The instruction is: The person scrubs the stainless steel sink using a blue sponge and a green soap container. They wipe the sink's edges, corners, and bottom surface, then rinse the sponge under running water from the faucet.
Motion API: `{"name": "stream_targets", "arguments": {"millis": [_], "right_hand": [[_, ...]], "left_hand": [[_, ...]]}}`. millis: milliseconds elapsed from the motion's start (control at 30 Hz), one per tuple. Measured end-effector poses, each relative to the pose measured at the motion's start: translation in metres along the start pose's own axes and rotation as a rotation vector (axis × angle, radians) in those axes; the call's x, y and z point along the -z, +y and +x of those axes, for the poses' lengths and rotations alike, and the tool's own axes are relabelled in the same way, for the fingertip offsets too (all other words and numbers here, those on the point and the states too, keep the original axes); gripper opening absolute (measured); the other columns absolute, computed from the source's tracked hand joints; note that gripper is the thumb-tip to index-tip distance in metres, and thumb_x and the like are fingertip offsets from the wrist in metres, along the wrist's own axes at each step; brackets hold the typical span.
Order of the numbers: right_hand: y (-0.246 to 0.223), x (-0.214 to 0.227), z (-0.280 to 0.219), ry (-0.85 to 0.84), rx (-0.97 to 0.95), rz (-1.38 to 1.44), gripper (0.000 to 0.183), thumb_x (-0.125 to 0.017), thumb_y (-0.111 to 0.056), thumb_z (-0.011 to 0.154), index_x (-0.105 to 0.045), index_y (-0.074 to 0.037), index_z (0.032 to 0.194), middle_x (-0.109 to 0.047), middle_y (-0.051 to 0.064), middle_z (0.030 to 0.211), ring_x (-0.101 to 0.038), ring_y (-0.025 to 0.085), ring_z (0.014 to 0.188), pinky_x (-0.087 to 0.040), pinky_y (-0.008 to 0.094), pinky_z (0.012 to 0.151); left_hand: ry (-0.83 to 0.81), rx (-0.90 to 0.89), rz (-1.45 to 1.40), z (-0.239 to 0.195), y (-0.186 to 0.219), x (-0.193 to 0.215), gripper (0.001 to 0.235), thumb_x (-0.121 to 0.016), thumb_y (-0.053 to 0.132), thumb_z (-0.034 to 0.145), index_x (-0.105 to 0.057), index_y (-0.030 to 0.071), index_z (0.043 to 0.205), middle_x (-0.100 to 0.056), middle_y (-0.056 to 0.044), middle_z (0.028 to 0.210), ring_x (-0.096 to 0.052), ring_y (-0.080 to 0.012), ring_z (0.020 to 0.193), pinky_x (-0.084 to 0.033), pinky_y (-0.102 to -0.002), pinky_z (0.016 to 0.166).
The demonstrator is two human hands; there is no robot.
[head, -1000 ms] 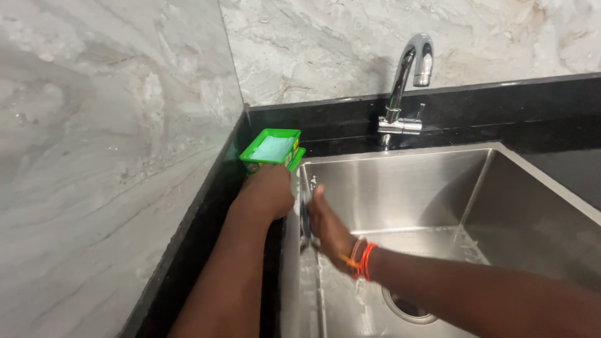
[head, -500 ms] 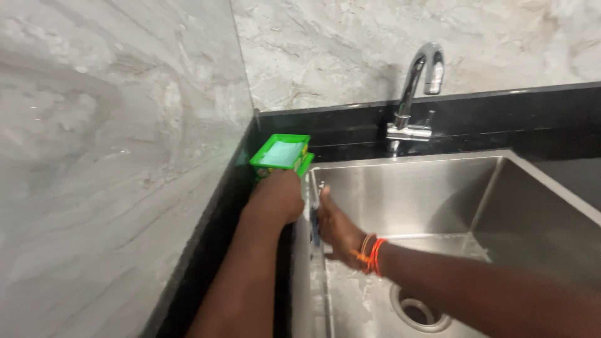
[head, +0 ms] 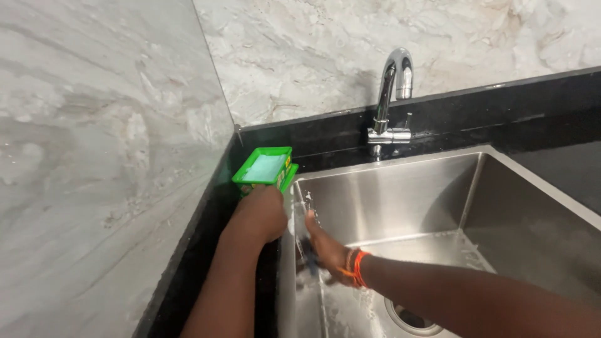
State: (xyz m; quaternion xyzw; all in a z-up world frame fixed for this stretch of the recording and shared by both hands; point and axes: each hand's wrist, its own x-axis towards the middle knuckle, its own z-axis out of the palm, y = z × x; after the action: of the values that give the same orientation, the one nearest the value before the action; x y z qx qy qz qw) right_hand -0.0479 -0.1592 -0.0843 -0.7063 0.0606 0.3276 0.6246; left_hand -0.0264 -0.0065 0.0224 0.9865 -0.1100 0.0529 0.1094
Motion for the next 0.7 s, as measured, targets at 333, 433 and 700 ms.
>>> {"name": "stream_targets", "arguments": {"millis": [333,433,700], "right_hand": [[0.013,0.010,0.019,-0.140,0.681,-0.014,0.132,-0.025,-0.105,0.075,-0.010,-0.010,0.165,-0.015,0.016,0.176,-0.013,0.033,0.164,-0.006,0.056,0.131],[0.012,0.008,0.004,-0.046,0.062,-0.084,0.128,-0.015,-0.099,0.062,-0.004,-0.025,0.166,-0.005,0.009,0.174,-0.008,0.037,0.159,-0.010,0.068,0.124],[0.002,0.019,0.027,0.012,0.579,0.225,0.113,-0.042,-0.089,0.077,-0.015,-0.022,0.164,-0.015,0.002,0.175,-0.010,0.026,0.161,-0.007,0.051,0.126]], "left_hand": [[0.041,-0.002,-0.051,-0.003,-0.002,-0.001,0.023,-0.066,0.003,0.076,-0.075,0.001,0.097,-0.066,-0.027,0.119,-0.066,-0.0444,0.111,-0.054,-0.049,0.095],[0.054,-0.078,-0.002,0.010,-0.010,-0.010,0.022,-0.064,0.004,0.079,-0.075,-0.001,0.096,-0.068,-0.030,0.116,-0.067,-0.0448,0.109,-0.055,-0.048,0.096],[0.012,0.023,-0.069,-0.010,0.006,0.008,0.024,-0.062,0.005,0.081,-0.074,0.001,0.102,-0.070,-0.025,0.118,-0.068,-0.0444,0.110,-0.056,-0.050,0.095]]}}
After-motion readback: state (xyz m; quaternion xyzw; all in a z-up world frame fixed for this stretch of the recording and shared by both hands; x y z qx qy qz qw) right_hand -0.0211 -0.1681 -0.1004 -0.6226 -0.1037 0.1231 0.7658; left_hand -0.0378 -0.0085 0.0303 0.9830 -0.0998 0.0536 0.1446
